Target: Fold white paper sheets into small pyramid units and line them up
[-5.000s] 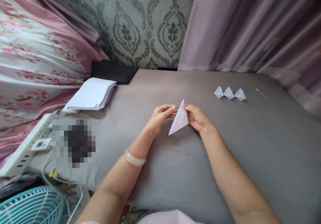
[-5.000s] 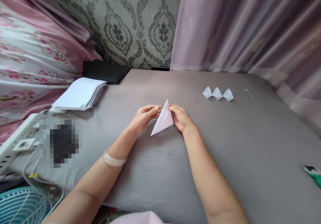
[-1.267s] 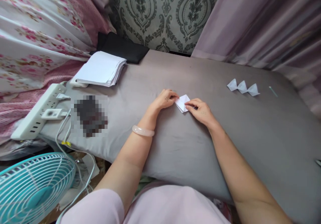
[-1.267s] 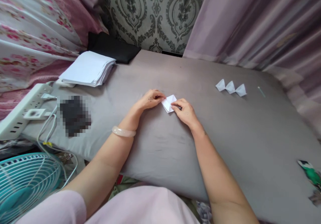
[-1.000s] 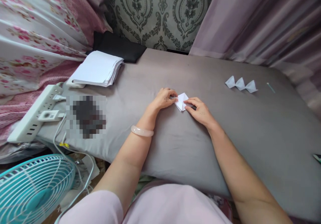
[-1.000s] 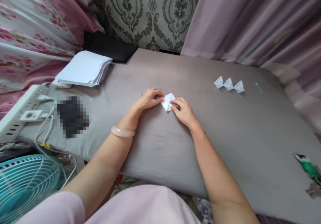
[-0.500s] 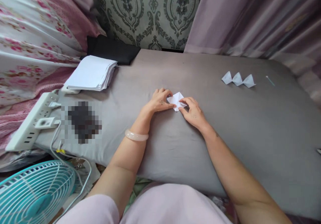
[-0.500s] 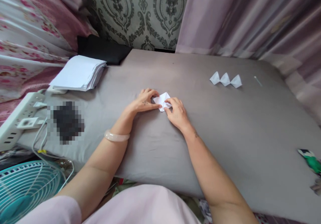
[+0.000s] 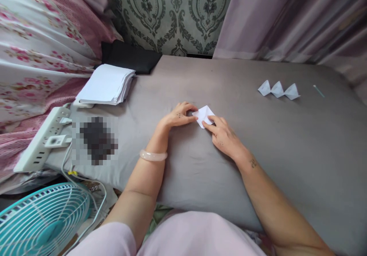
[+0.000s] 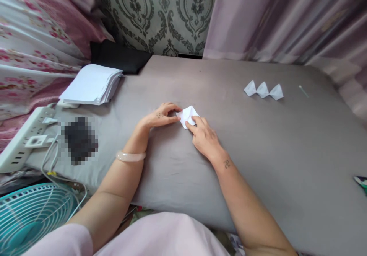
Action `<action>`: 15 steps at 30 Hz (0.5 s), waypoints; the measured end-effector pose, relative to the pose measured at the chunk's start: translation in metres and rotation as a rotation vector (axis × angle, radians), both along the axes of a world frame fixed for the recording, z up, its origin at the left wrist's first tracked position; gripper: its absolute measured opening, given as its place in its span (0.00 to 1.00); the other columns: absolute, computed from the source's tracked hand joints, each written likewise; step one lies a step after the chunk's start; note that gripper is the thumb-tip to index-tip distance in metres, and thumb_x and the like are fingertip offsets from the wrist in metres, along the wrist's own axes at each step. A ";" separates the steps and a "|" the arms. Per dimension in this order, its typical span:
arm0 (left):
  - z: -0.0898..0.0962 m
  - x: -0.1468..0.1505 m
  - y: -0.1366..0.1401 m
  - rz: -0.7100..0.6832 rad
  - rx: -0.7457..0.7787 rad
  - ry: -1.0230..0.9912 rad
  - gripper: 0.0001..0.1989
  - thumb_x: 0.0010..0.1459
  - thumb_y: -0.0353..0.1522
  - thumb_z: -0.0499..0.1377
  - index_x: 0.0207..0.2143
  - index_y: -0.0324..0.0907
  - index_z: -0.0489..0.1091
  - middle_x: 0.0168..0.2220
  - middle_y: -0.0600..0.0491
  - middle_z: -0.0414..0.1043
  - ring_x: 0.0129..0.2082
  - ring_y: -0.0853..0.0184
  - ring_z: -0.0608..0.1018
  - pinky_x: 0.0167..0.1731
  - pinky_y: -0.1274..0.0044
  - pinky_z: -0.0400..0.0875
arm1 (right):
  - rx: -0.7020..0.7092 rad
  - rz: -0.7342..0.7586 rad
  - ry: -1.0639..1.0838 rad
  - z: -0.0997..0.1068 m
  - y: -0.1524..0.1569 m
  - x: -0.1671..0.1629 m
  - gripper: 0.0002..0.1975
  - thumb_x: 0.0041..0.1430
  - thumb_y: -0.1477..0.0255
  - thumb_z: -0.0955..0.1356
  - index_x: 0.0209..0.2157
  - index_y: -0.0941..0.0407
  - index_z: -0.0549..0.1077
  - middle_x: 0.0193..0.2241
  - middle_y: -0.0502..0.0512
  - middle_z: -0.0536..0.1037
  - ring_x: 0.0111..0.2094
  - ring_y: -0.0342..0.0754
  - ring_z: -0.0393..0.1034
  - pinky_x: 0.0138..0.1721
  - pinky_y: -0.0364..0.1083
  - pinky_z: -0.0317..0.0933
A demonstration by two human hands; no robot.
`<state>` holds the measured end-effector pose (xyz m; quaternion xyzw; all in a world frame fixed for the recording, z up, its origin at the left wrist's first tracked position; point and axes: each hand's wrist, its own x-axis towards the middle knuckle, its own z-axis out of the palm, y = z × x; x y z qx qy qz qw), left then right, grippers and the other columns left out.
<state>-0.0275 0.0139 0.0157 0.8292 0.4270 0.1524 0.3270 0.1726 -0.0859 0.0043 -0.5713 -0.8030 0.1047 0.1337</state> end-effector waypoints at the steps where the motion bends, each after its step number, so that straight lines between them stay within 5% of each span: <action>1: -0.002 -0.001 0.002 0.019 -0.002 -0.034 0.14 0.58 0.37 0.57 0.44 0.42 0.73 0.41 0.49 0.70 0.42 0.63 0.70 0.48 0.70 0.66 | -0.005 -0.003 -0.018 0.001 0.000 -0.001 0.26 0.62 0.81 0.57 0.56 0.50 0.71 0.57 0.60 0.67 0.55 0.56 0.60 0.47 0.54 0.66; 9: -0.017 0.009 0.007 0.247 0.122 -0.024 0.07 0.54 0.32 0.61 0.36 0.41 0.76 0.32 0.51 0.70 0.35 0.65 0.71 0.46 0.69 0.66 | -0.029 -0.048 -0.032 0.006 -0.004 -0.005 0.25 0.62 0.80 0.57 0.56 0.49 0.71 0.58 0.58 0.67 0.56 0.55 0.60 0.43 0.52 0.67; 15: -0.016 0.010 0.008 0.427 -0.032 -0.187 0.07 0.53 0.25 0.56 0.32 0.37 0.75 0.25 0.53 0.71 0.28 0.69 0.71 0.34 0.77 0.67 | -0.034 -0.063 0.003 0.006 -0.003 -0.005 0.24 0.63 0.79 0.57 0.55 0.48 0.72 0.57 0.57 0.67 0.56 0.54 0.60 0.43 0.51 0.66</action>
